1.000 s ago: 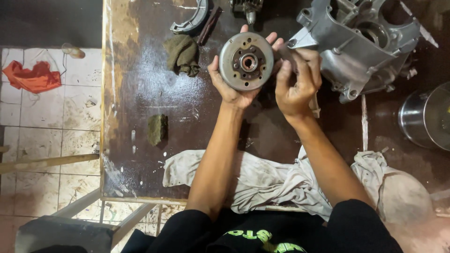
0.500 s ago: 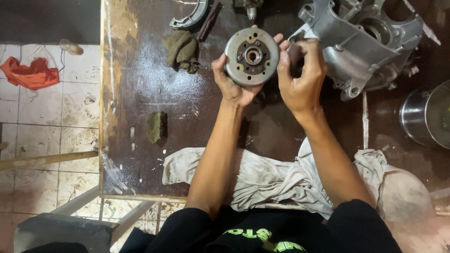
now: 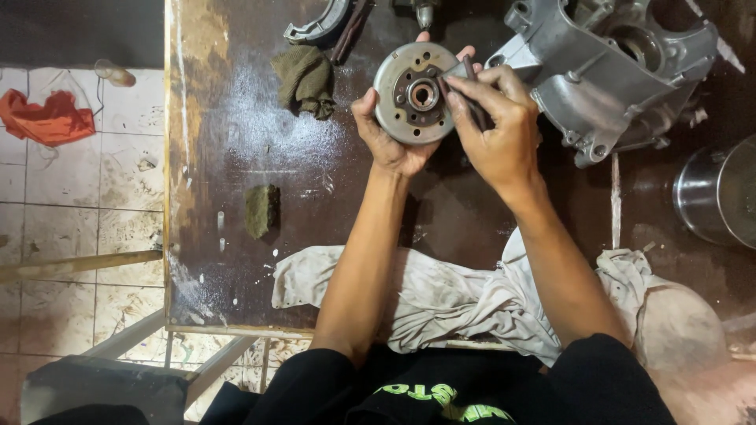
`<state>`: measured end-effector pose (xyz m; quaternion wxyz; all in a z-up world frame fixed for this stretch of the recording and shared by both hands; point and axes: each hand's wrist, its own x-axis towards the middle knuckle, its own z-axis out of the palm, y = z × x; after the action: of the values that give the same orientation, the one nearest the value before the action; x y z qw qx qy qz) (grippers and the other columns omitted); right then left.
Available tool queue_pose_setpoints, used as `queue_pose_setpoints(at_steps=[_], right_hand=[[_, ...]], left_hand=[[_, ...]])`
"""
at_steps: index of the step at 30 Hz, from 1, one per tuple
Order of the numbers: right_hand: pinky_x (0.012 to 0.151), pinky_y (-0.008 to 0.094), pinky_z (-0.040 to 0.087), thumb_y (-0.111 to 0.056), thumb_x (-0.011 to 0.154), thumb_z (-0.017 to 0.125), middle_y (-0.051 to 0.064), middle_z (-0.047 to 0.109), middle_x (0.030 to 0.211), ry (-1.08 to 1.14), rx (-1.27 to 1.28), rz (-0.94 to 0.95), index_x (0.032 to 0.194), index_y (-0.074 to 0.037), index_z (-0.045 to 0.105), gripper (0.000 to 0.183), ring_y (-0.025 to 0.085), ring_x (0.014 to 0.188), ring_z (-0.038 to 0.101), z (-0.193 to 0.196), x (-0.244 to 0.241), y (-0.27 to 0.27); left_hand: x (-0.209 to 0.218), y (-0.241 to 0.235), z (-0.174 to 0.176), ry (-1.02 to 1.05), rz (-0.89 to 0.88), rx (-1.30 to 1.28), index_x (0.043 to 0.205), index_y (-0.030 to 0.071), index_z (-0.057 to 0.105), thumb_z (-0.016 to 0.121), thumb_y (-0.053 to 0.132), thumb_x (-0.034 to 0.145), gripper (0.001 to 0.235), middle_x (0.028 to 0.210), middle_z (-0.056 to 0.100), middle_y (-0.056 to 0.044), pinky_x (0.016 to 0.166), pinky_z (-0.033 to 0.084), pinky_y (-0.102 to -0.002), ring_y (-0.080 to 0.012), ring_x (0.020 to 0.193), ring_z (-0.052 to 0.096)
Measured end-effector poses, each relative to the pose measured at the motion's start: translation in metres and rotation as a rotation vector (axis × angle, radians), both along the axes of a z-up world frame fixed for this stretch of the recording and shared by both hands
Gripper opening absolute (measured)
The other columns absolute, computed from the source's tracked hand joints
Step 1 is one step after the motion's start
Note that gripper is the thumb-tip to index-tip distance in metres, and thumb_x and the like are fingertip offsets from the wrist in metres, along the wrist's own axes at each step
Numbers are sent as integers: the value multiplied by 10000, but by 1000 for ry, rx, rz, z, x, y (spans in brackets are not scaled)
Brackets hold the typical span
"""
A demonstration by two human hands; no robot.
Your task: Clean and inspect motorcycle engine components including the flywheel and engine casing using a cloth and brush.
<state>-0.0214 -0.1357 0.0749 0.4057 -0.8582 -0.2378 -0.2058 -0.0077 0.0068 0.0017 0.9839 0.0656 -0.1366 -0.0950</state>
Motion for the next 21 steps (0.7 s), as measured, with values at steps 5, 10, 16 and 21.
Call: queue_pose_setpoints(at_steps=[5,10,16,21], right_hand=[[814,370,546,-40,921,819,133,655,1053,1,-77,37,1177,-24,770,262,274,941,679,6,-1,-1],[815,366,538,-11,975,793,120,647,1084,-92,-120,-38,1239,-20,769,265,276,950,669,-1,-4,7],[772,408,496,-10,929,793,106,655,1005,-127,-269,-71,1179,-12,782,250,254,829,660,3,-4,12],[758,380,502,-2,970,790,111,676,1013,-90,-210,-79,1210,-32,786,242,256,867,670,2,-1,19]], left_hand=[[-1,0,2,-7,-8,-13,1660,119,268,472,644,918,932,1548,390,-336,1232,405,-519,-436,1408,460],[-2,1,-1,-35,7,84,1643,105,260,498,624,917,924,1566,390,-329,1204,417,-489,-414,1415,463],[-1,-1,0,-16,44,51,1652,139,263,533,615,902,929,1594,391,-305,1194,453,-510,-417,1398,506],[3,6,-6,-5,77,39,1636,122,284,522,608,917,901,1578,410,-307,1199,442,-492,-416,1384,516]])
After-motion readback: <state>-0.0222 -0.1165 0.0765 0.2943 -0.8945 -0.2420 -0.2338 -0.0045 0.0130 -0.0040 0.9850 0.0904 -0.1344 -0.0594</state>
